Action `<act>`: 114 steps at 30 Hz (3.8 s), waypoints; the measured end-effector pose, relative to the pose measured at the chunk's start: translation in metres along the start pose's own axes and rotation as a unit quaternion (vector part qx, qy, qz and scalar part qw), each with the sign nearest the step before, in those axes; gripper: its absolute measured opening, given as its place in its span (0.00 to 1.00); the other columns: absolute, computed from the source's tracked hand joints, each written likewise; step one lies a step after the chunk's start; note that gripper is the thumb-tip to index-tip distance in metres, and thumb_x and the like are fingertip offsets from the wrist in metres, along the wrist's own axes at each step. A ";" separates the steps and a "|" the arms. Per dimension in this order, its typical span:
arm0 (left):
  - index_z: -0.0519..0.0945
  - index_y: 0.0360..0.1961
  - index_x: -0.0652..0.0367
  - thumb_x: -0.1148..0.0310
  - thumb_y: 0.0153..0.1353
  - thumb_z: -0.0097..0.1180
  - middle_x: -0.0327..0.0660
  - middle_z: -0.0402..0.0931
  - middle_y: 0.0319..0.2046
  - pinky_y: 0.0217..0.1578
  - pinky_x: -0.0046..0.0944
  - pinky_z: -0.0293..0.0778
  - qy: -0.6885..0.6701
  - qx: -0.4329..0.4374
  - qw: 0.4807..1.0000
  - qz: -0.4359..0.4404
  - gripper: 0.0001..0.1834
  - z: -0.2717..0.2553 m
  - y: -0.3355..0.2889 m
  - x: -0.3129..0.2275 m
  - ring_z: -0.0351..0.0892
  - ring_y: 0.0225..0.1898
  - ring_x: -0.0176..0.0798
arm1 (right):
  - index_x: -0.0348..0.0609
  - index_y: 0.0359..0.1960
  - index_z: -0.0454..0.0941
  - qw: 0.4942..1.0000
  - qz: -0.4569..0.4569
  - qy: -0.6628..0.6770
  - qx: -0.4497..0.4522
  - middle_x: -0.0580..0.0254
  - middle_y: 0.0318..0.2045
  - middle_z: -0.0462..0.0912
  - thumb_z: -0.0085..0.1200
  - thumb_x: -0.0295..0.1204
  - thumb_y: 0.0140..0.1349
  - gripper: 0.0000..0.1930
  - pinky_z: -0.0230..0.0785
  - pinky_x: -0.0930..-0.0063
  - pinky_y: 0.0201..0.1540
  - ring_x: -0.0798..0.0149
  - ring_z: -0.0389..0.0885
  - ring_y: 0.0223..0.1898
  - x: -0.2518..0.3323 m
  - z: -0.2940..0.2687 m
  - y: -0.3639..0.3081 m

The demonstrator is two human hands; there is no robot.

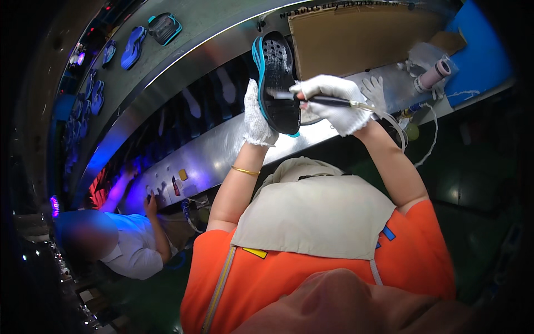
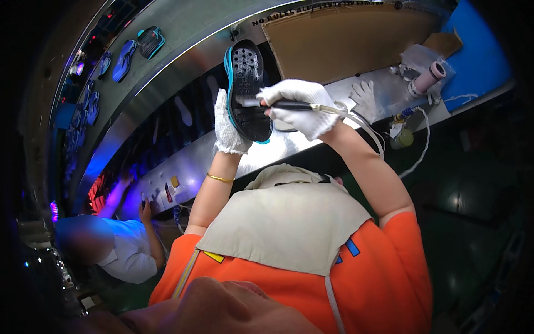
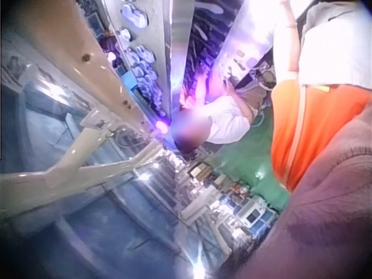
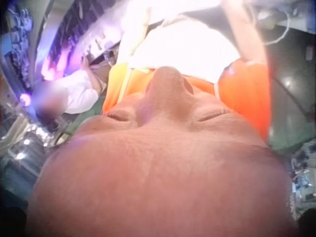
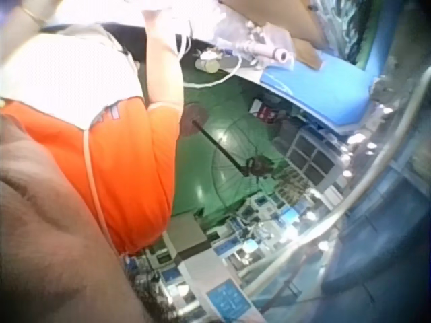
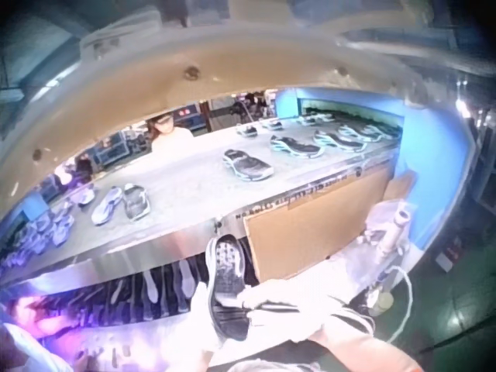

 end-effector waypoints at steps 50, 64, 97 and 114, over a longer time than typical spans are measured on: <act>0.65 0.61 0.60 0.45 0.63 0.43 0.54 0.72 0.51 0.46 0.45 0.74 0.402 -0.264 0.855 -0.195 0.34 -0.182 -0.117 0.055 0.76 0.47 0.53 | 0.56 0.55 0.66 0.799 0.406 0.360 -0.259 0.66 0.44 0.78 0.50 0.31 0.64 0.18 0.71 0.70 0.49 0.66 0.77 0.45 -0.358 -0.243 -0.184; 0.69 0.57 0.65 0.49 0.67 0.40 0.53 0.74 0.50 0.55 0.44 0.67 0.342 -0.344 0.845 -0.225 0.30 -0.186 -0.123 0.063 0.73 0.53 0.47 | 0.58 0.66 0.57 0.806 0.376 0.256 -0.380 0.63 0.45 0.78 0.55 0.25 0.59 0.33 0.72 0.73 0.35 0.66 0.77 0.38 -0.327 -0.296 -0.160; 0.79 0.46 0.43 0.59 0.56 0.52 0.50 0.73 0.49 0.52 0.46 0.70 0.934 -0.334 0.033 0.119 0.16 -0.051 0.106 -0.386 0.74 0.51 0.52 | 0.37 0.66 0.56 0.897 0.281 0.258 -0.225 0.53 0.48 0.75 0.55 0.20 0.53 0.36 0.68 0.73 0.52 0.65 0.76 0.47 -0.147 -0.089 -0.097; 0.60 0.65 0.59 0.35 0.55 0.46 0.60 0.66 0.58 0.59 0.44 0.62 0.870 -0.280 0.382 0.138 0.46 -0.024 0.117 -0.290 0.66 0.60 0.59 | 0.38 0.60 0.65 0.901 0.287 0.259 -0.198 0.58 0.42 0.78 0.56 0.21 0.56 0.28 0.72 0.75 0.45 0.69 0.79 0.39 -0.141 -0.084 -0.086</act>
Point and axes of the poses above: each hand's wrist, its own y-axis towards the middle knuckle, its own z-axis out of the palm, x = y × z, the point moved 8 cm from there along y, towards the middle knuckle
